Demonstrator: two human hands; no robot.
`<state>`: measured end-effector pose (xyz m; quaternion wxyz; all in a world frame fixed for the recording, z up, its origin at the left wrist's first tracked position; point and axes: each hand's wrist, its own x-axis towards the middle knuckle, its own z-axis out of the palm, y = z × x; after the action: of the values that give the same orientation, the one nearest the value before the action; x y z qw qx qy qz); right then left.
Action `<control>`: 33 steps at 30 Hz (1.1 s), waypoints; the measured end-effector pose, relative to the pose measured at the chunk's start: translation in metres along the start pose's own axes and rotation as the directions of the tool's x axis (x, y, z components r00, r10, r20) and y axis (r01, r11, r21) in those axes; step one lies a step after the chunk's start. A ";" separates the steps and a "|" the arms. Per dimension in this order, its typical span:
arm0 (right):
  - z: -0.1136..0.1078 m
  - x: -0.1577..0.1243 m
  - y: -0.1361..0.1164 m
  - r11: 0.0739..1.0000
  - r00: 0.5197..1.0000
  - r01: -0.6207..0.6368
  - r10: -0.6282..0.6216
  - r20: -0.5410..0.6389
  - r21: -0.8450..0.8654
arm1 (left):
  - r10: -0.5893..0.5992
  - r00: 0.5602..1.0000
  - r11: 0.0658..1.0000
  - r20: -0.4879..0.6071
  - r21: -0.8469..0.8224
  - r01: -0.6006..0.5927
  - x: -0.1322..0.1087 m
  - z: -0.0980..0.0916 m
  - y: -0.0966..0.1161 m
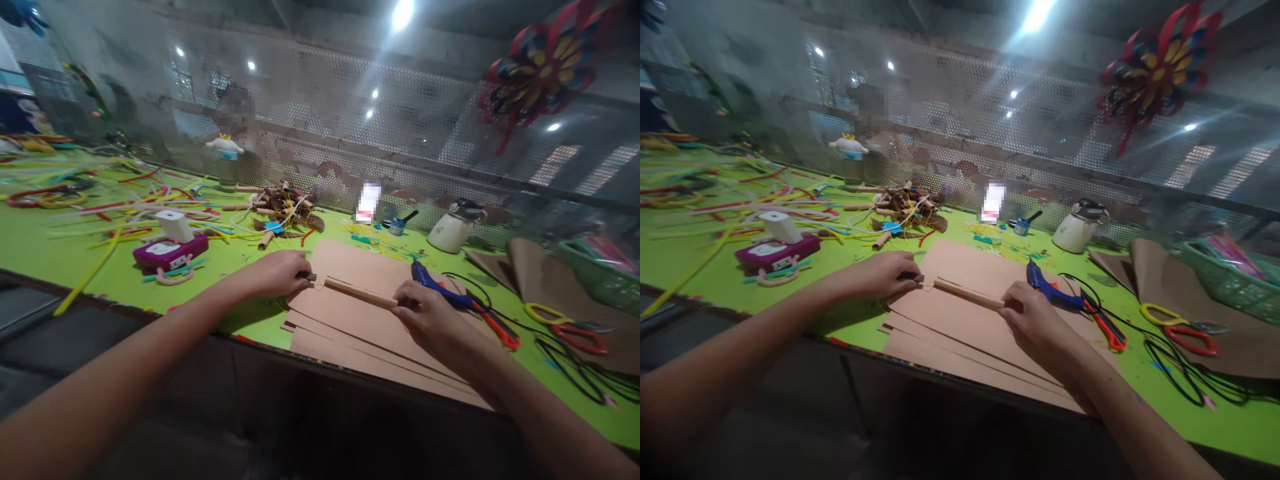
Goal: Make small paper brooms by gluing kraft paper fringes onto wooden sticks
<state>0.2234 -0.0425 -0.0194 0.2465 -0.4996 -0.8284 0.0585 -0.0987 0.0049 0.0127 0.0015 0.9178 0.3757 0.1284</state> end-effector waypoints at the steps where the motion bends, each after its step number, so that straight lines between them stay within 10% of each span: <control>1: -0.002 0.000 0.001 1.000 1.000 -0.007 0.006 0.023 0.022 | -0.006 1.000 1.000 -0.003 -0.009 0.006 0.000 0.001 0.000; 15: 0.018 0.053 -0.044 0.991 0.977 0.121 -0.109 0.185 -0.053 | -0.015 1.000 0.997 0.018 -0.069 0.016 0.002 -0.002 0.007; 33: -0.048 -0.022 -0.033 0.994 0.997 0.076 -0.078 0.024 0.074 | 0.170 0.972 0.982 -0.165 0.108 -0.153 -0.006 -0.041 0.095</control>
<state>0.2280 -0.0845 0.0262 0.2554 -0.4569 -0.8477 0.0860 -0.0475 -0.0713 0.0606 -0.0848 0.9298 0.3040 0.1895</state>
